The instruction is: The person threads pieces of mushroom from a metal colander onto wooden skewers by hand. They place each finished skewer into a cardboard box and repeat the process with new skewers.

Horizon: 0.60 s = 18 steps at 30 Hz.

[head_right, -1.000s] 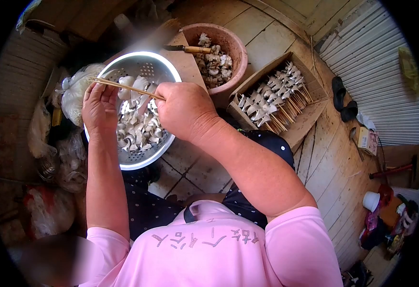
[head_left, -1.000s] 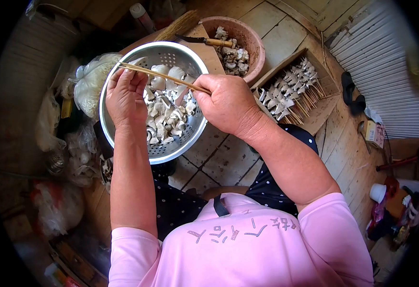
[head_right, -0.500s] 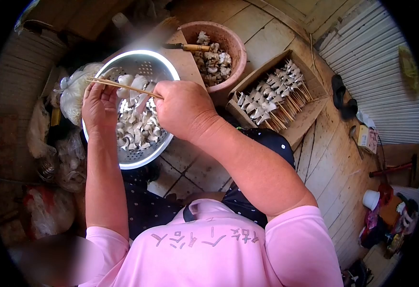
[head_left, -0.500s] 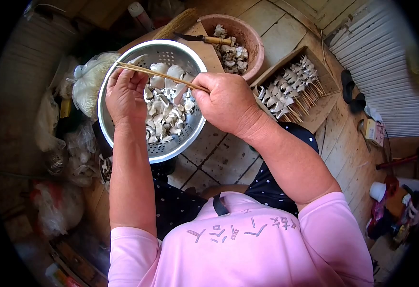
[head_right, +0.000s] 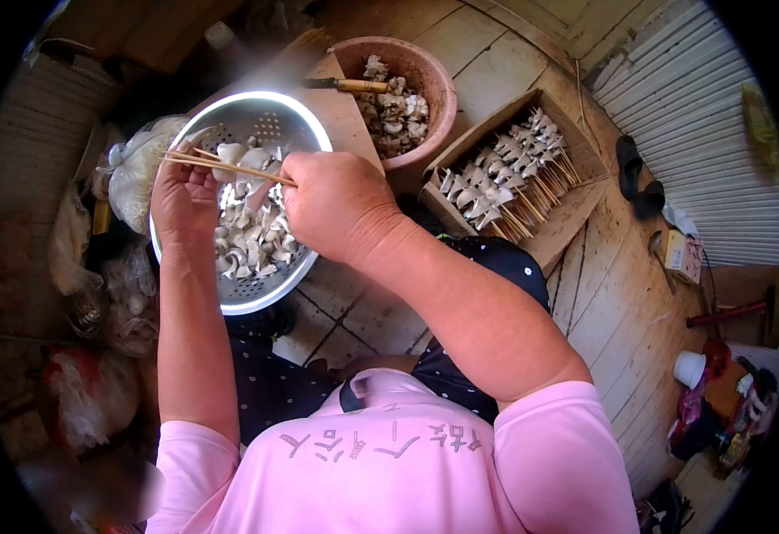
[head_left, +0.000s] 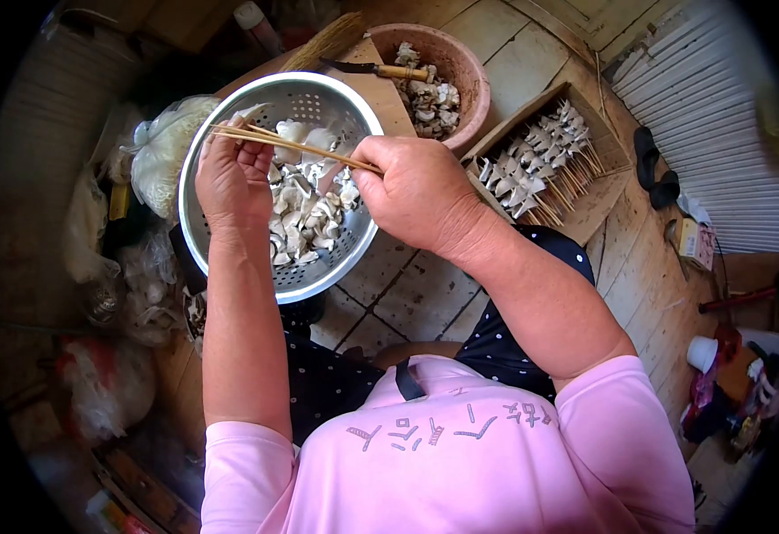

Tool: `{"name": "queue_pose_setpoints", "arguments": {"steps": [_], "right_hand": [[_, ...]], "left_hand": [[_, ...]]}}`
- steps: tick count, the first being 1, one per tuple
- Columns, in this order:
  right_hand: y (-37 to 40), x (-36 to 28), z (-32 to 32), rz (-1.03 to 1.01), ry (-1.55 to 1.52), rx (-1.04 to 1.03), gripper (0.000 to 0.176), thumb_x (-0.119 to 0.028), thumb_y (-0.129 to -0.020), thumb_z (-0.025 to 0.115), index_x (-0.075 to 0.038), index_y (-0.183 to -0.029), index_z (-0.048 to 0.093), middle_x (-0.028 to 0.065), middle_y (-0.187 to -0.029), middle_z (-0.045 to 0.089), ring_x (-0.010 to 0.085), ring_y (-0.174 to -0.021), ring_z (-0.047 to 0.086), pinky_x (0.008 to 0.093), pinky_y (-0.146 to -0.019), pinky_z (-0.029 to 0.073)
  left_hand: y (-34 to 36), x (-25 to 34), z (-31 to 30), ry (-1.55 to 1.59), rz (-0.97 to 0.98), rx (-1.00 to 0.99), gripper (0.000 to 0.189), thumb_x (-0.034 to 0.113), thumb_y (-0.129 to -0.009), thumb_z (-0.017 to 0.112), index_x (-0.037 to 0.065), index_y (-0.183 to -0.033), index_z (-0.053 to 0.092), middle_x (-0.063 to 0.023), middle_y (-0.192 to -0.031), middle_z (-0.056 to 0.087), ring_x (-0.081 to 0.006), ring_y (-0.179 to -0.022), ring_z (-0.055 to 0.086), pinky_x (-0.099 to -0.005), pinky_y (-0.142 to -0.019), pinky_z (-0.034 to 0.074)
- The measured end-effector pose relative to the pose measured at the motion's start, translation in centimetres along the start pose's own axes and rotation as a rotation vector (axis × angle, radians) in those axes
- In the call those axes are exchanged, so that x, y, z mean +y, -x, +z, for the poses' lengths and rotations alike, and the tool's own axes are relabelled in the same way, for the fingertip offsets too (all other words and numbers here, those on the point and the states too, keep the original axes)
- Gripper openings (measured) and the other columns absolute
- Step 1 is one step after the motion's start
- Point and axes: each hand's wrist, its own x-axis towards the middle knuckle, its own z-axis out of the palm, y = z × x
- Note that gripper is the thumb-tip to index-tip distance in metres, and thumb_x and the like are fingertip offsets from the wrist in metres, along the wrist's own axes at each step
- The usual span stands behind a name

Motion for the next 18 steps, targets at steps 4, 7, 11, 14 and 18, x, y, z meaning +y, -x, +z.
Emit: {"name": "queue_pose_setpoints", "arguments": {"steps": [4,7,11,14,18], "right_hand": [[0.14,0.10,0.14,0.002,-0.009,-0.019,0.016,-0.017,-0.087,0.056,-0.004,-0.089,0.065,0.0186,-0.083,0.067,0.0378,-0.082,0.065,0.0472,-0.078,0.051],[0.22,0.04,0.14,0.007,0.001,-0.034,0.016,-0.018,-0.086,0.056,-0.003,-0.089,0.064,0.0193,-0.084,0.067,0.0383,-0.083,0.065,0.0473,-0.078,0.051],[0.26,0.22,0.28,0.005,0.008,-0.037,0.016,-0.018,-0.086,0.057,-0.003,-0.089,0.063,0.0199,-0.084,0.066,0.0388,-0.083,0.065,0.0474,-0.078,0.051],[0.28,0.35,0.34,-0.001,0.013,-0.032,0.016,-0.018,-0.086,0.057,-0.003,-0.089,0.063,0.0201,-0.084,0.066,0.0390,-0.084,0.065,0.0475,-0.078,0.051],[0.37,0.33,0.34,-0.019,0.013,-0.019,0.015,-0.016,-0.086,0.059,-0.002,-0.089,0.063,0.0192,-0.083,0.066,0.0379,-0.081,0.065,0.0458,-0.075,0.052]], "left_hand": [[0.18,0.03,0.18,0.008,0.001,0.010,0.016,0.015,-0.095,0.060,0.002,-0.104,0.060,-0.0087,-0.090,0.066,-0.0168,-0.083,0.066,-0.0294,-0.072,0.056],[0.28,0.06,0.41,0.006,0.001,0.032,0.016,0.015,-0.095,0.061,0.002,-0.104,0.059,-0.0086,-0.090,0.066,-0.0165,-0.084,0.065,-0.0287,-0.072,0.055],[0.20,0.00,0.42,-0.016,-0.005,0.027,0.016,0.015,-0.095,0.061,0.003,-0.104,0.059,-0.0089,-0.091,0.066,-0.0168,-0.084,0.065,-0.0283,-0.072,0.054],[0.01,-0.14,0.35,-0.003,-0.009,0.014,0.016,0.015,-0.095,0.061,0.003,-0.105,0.059,-0.0091,-0.092,0.066,-0.0174,-0.084,0.065,-0.0284,-0.072,0.053],[0.04,-0.18,0.49,-0.007,-0.011,0.003,0.018,0.016,-0.095,0.061,0.002,-0.106,0.059,-0.0095,-0.093,0.065,-0.0178,-0.086,0.065,-0.0290,-0.073,0.052]]}}
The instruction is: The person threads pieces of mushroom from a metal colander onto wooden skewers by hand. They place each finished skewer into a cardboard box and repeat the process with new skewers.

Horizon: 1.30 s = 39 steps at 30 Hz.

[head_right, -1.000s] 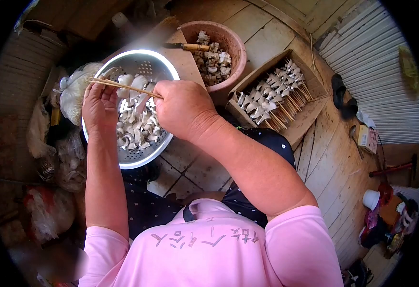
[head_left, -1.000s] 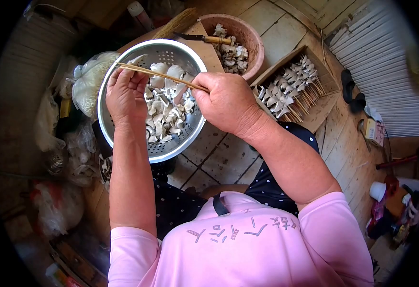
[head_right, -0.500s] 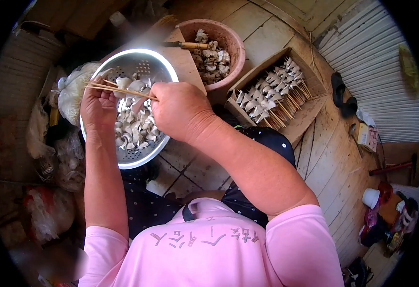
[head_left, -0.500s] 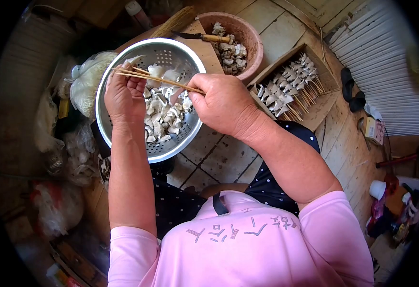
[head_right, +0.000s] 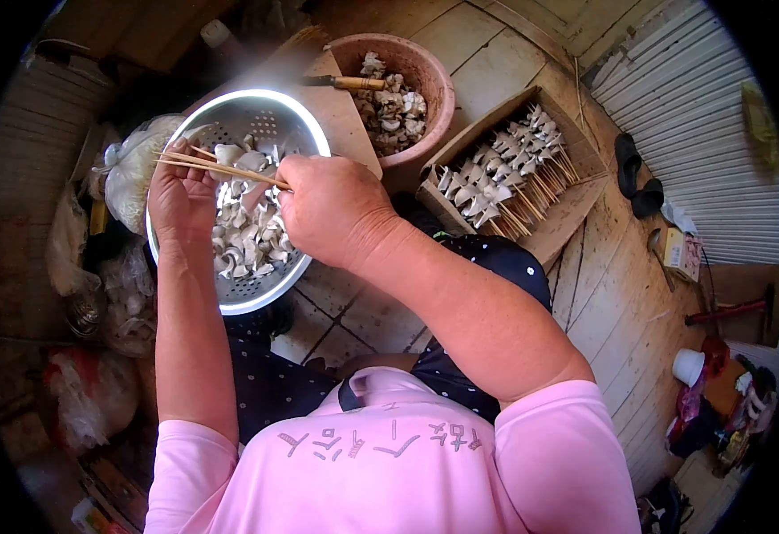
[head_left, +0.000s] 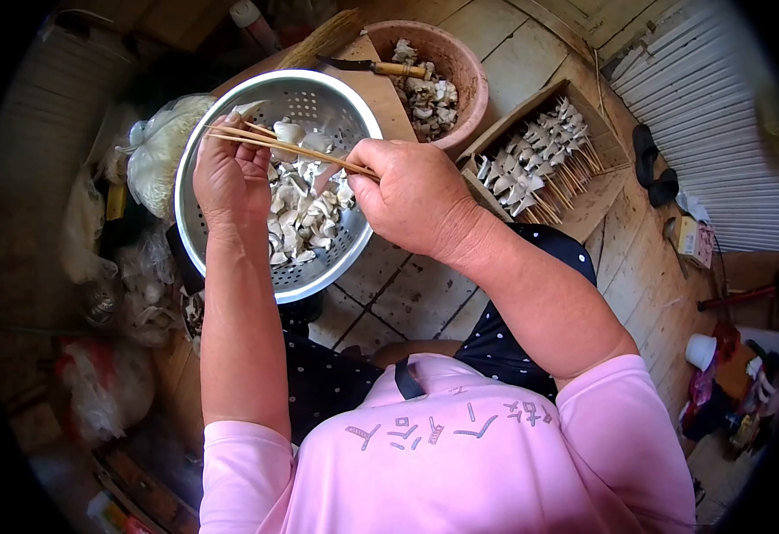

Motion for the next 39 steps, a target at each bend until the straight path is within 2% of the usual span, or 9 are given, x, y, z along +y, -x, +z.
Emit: {"name": "queue_pose_setpoints", "arguments": {"steps": [1,13,35,37,39], "right_hand": [[0.0,0.0,0.0,-0.014,0.016,0.014,0.014,-0.014,-0.086,0.061,-0.002,-0.090,0.064,0.0183,-0.081,0.066,0.0367,-0.078,0.065,0.0441,-0.072,0.052],[0.5,-0.1,0.2,0.004,-0.017,-0.013,0.014,-0.014,-0.086,0.059,-0.002,-0.092,0.063,0.0193,-0.083,0.066,0.0376,-0.080,0.065,0.0446,-0.073,0.051],[0.9,0.0,0.1,0.015,-0.032,-0.059,0.017,-0.014,-0.085,0.059,-0.002,-0.097,0.061,0.0199,-0.082,0.065,0.0375,-0.080,0.064,0.0455,-0.074,0.051],[1.0,0.0,0.1,0.017,-0.028,-0.062,0.017,-0.014,-0.085,0.059,-0.002,-0.097,0.061,0.0200,-0.081,0.065,0.0376,-0.080,0.064,0.0456,-0.074,0.051],[1.1,0.1,0.2,0.020,-0.029,-0.066,0.018,-0.014,-0.085,0.059,-0.001,-0.097,0.061,0.0201,-0.081,0.065,0.0377,-0.080,0.065,0.0457,-0.074,0.051]], "left_hand": [[0.0,0.0,0.0,-0.004,0.004,-0.001,0.019,0.016,-0.094,0.061,0.002,-0.107,0.059,-0.0096,-0.093,0.065,-0.0178,-0.086,0.064,-0.0291,-0.073,0.052],[-0.5,-0.4,-0.1,0.042,0.021,-0.044,0.017,0.011,-0.092,0.062,0.000,-0.104,0.058,-0.0105,-0.090,0.064,-0.0208,-0.082,0.066,-0.0317,-0.076,0.057],[-0.3,-0.8,0.4,0.032,0.031,-0.088,0.019,0.016,-0.092,0.063,0.000,-0.101,0.057,-0.0109,-0.088,0.063,-0.0217,-0.079,0.066,-0.0307,-0.070,0.056],[-0.3,-0.8,0.3,0.051,-0.019,-0.090,0.018,0.011,-0.089,0.065,0.000,-0.103,0.060,-0.0118,-0.090,0.065,-0.0207,-0.085,0.064,-0.0329,-0.084,0.054],[-0.3,-0.8,0.4,0.056,-0.020,-0.092,0.017,0.010,-0.089,0.064,0.000,-0.102,0.060,-0.0117,-0.089,0.065,-0.0208,-0.085,0.064,-0.0330,-0.084,0.055]]}}
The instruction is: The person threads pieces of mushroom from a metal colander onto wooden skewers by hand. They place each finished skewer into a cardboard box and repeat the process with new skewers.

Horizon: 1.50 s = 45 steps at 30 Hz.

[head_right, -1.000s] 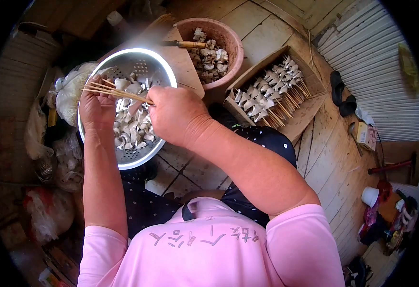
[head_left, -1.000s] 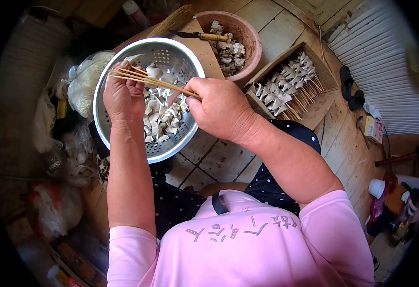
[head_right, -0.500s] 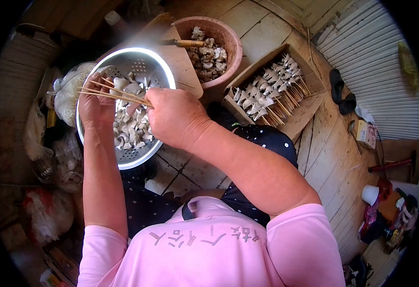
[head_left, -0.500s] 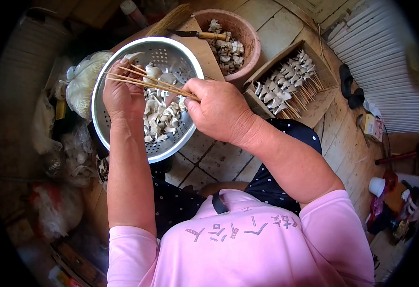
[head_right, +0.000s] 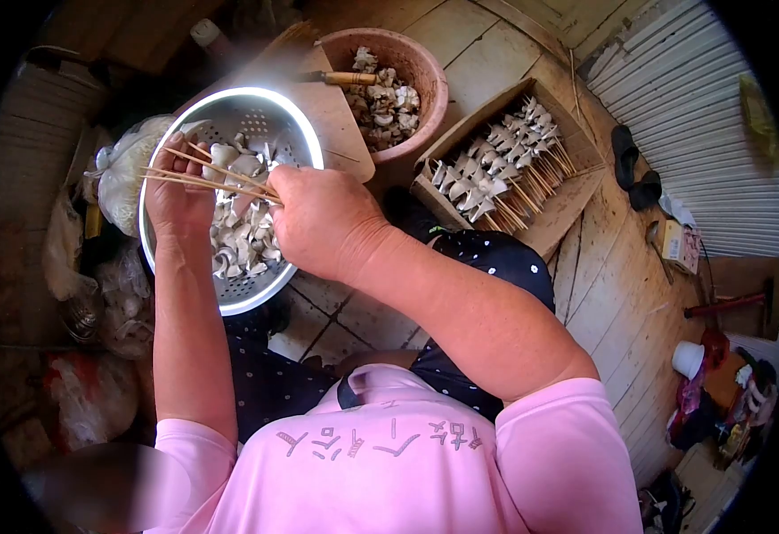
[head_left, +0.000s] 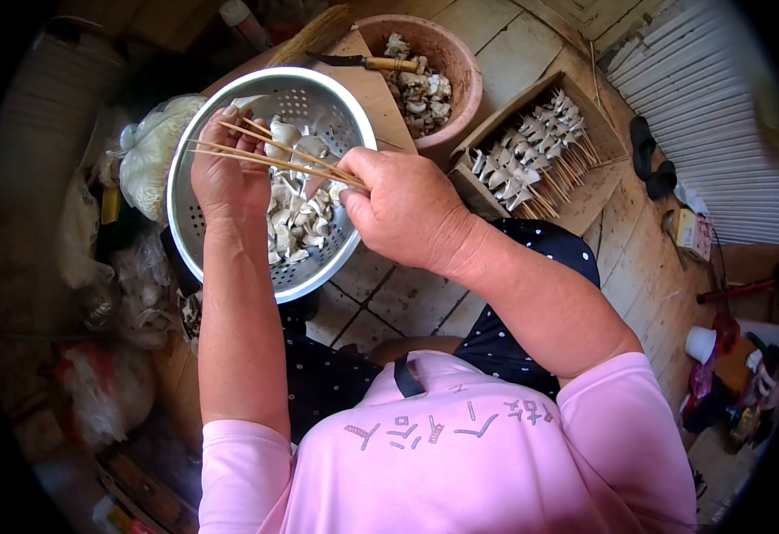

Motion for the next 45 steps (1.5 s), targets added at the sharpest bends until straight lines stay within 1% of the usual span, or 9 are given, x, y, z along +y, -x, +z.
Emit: {"name": "queue_pose_setpoints", "arguments": {"steps": [8,22,28,35,38,45], "right_hand": [[0.2,0.1,0.1,-0.004,-0.009,-0.006,0.019,-0.014,-0.085,0.059,-0.001,-0.098,0.060,0.0207,-0.081,0.065,0.0385,-0.080,0.064,0.0461,-0.074,0.051],[0.3,0.1,0.2,-0.018,-0.036,-0.003,0.015,-0.012,-0.086,0.057,-0.001,-0.097,0.059,0.0213,-0.081,0.065,0.0396,-0.080,0.064,0.0466,-0.073,0.051],[0.3,0.0,0.5,-0.024,-0.030,-0.006,0.015,-0.012,-0.087,0.056,-0.001,-0.096,0.059,0.0214,-0.081,0.065,0.0397,-0.079,0.064,0.0469,-0.073,0.051],[0.2,-0.3,0.8,-0.028,-0.021,-0.011,0.015,-0.013,-0.087,0.055,-0.001,-0.096,0.059,0.0221,-0.082,0.065,0.0402,-0.080,0.064,0.0472,-0.073,0.051],[0.1,-0.4,0.9,-0.018,-0.023,-0.020,0.015,-0.013,-0.088,0.056,-0.001,-0.096,0.059,0.0223,-0.082,0.065,0.0406,-0.081,0.064,0.0473,-0.073,0.051],[0.2,-0.4,1.0,-0.028,-0.037,-0.015,0.016,-0.014,-0.089,0.055,-0.001,-0.097,0.058,0.0219,-0.082,0.065,0.0406,-0.081,0.064,0.0481,-0.073,0.050]], "left_hand": [[0.0,-0.2,0.3,0.021,-0.007,-0.030,0.016,0.007,-0.089,0.063,-0.001,-0.102,0.059,-0.0122,-0.090,0.067,-0.0214,-0.086,0.066,-0.0340,-0.084,0.055],[-0.2,-0.3,0.4,0.030,-0.029,0.006,0.019,0.004,-0.086,0.062,-0.002,-0.103,0.058,-0.0139,-0.092,0.067,-0.0231,-0.088,0.065,-0.0354,-0.085,0.054],[-0.1,0.0,-0.1,0.030,-0.025,0.008,0.018,0.005,-0.087,0.062,-0.002,-0.103,0.059,-0.0142,-0.092,0.067,-0.0226,-0.086,0.066,-0.0340,-0.082,0.056],[0.3,0.6,0.0,0.018,-0.027,0.030,0.017,0.005,-0.087,0.063,-0.002,-0.102,0.060,-0.0142,-0.092,0.068,-0.0225,-0.086,0.066,-0.0336,-0.083,0.056],[0.4,0.7,-0.2,0.002,-0.024,0.051,0.017,0.006,-0.087,0.063,-0.002,-0.102,0.059,-0.0134,-0.091,0.067,-0.0224,-0.085,0.065,-0.0335,-0.083,0.056],[0.4,0.8,-0.3,-0.008,-0.023,0.030,0.022,0.010,-0.087,0.065,0.000,-0.104,0.058,-0.0114,-0.089,0.063,-0.0215,-0.084,0.063,-0.0330,-0.083,0.055]]}}
